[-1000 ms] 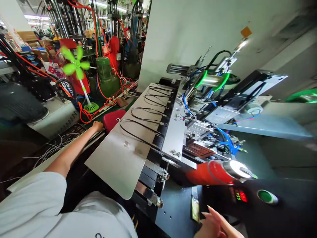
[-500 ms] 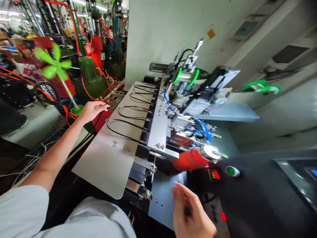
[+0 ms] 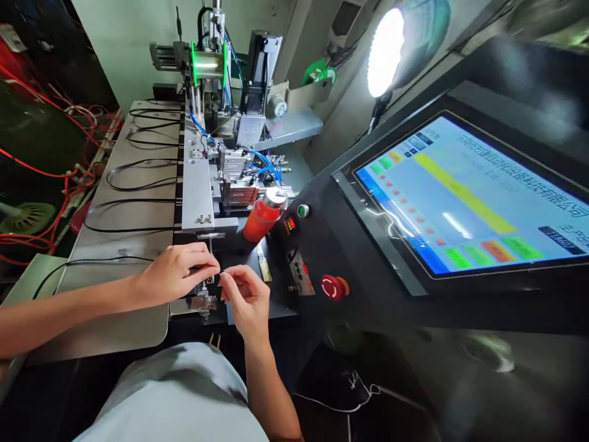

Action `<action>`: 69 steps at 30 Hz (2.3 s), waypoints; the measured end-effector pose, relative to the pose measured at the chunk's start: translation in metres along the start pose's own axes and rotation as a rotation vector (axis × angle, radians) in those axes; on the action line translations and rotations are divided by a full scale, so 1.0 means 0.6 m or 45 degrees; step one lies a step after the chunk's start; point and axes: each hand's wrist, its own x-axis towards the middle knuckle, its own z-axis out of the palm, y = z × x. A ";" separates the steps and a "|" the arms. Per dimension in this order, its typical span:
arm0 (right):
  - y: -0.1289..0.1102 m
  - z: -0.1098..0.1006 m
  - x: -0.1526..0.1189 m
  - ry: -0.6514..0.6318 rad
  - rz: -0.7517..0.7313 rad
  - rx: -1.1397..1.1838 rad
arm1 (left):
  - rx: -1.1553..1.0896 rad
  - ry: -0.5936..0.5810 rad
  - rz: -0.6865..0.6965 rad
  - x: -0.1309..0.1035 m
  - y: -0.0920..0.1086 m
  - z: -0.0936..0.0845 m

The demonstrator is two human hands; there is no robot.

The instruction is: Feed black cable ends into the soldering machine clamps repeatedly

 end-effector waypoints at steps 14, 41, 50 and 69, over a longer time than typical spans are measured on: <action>0.023 0.043 -0.003 0.299 -0.279 0.130 | -0.567 -0.042 -0.400 -0.005 0.017 0.013; 0.046 -0.015 0.015 0.401 -0.095 -0.246 | -0.011 -0.139 -0.664 0.015 -0.035 0.018; 0.050 -0.020 0.019 0.381 -0.080 -0.263 | -0.047 -0.163 -0.658 0.014 -0.038 0.016; 0.078 -0.002 0.058 0.009 -0.139 -0.421 | 0.109 -0.157 -0.642 0.023 -0.029 0.018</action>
